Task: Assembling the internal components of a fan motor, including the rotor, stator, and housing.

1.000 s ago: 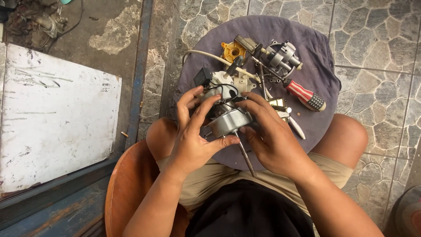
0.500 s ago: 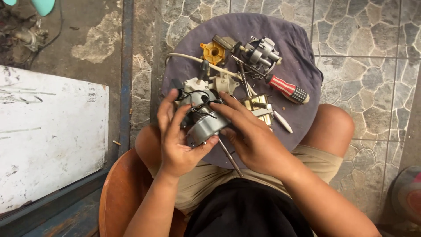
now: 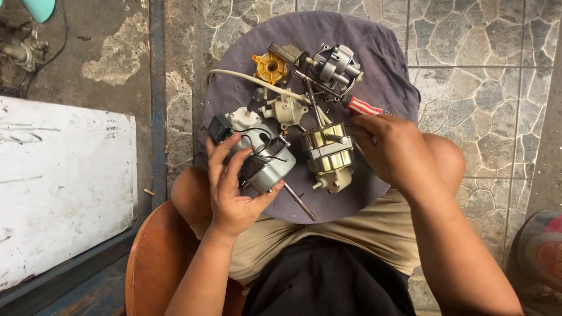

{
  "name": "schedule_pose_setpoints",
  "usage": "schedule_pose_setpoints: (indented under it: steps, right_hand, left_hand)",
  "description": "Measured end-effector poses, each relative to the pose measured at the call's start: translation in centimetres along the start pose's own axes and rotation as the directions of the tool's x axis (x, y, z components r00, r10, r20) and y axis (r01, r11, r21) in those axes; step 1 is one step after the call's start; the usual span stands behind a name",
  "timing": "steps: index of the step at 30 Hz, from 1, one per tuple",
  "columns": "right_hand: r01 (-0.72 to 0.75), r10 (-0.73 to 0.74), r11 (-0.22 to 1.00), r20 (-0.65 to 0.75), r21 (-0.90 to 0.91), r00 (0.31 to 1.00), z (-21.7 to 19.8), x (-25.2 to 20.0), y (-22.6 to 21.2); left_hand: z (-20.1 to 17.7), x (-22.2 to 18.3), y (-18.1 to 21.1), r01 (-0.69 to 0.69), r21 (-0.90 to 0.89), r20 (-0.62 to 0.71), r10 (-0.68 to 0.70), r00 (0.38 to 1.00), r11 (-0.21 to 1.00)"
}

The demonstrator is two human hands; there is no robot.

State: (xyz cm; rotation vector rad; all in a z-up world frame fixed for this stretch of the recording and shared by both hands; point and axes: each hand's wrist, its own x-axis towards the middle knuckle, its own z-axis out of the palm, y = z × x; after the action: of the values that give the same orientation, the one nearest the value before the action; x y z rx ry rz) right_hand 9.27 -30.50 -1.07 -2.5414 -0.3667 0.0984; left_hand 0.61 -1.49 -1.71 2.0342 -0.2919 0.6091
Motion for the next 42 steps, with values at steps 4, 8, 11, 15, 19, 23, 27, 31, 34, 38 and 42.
schedule_pose_setpoints:
  steps: [4,8,11,15,19,23,27,31,34,38,42]
  right_hand:
    - [-0.018,0.024,0.984,0.035,-0.177,0.999,0.7,0.2,-0.2]
    - [-0.068,0.091,0.932,0.049,-0.355,0.995,1.9,0.1,0.3]
    - [-0.054,0.097,0.888,0.071,-0.458,0.993,2.8,-0.7,1.1]
    - [-0.048,0.089,0.886,0.068,-0.461,0.994,3.1,-0.8,1.5]
    - [-0.05,0.121,0.894,0.131,-0.446,0.984,2.6,-0.5,1.3]
    - [-0.121,0.201,0.915,0.177,-0.384,0.963,1.8,-0.3,1.5]
    - [-0.243,0.279,0.943,0.144,-0.228,0.949,0.6,0.0,0.4]
    - [-0.178,0.192,0.958,0.038,-0.225,0.981,-2.3,-0.3,-1.9]
    - [-0.594,0.623,0.773,0.087,-0.225,0.778,-4.7,-0.5,-6.1]
    - [-0.29,0.306,0.945,-0.104,0.149,0.946,-3.0,-2.5,-5.7]
    - [-0.037,0.096,0.957,-0.192,0.289,0.977,-2.4,-3.1,-7.6]
  left_hand:
    - [0.4,-0.2,0.1,-0.037,0.041,-0.013,0.038,0.999,0.998]
    - [0.8,-0.1,-0.2,-0.068,0.048,0.012,0.067,0.998,0.997]
    - [1.4,-0.9,-0.6,-0.079,0.056,0.027,0.078,0.997,0.995]
    - [1.6,-0.9,-1.1,-0.082,0.07,0.035,0.08,0.996,0.994]
    - [1.5,-0.4,-0.2,-0.082,0.089,0.06,0.077,0.995,0.993]
    - [1.7,-0.3,-0.2,-0.115,0.139,0.076,0.105,0.992,0.984]
    - [0.7,-0.5,0.3,-0.055,0.151,0.262,0.014,0.965,0.987]
    - [0.6,0.0,0.9,-0.063,0.163,0.245,0.022,0.969,0.985]
    - [0.4,-0.1,0.9,-0.06,0.182,0.26,0.011,0.965,0.981]
    - [0.0,0.6,1.4,-0.06,0.166,0.308,0.006,0.951,0.984]
    - [0.0,1.1,2.1,-0.047,0.156,0.265,0.004,0.964,0.987]
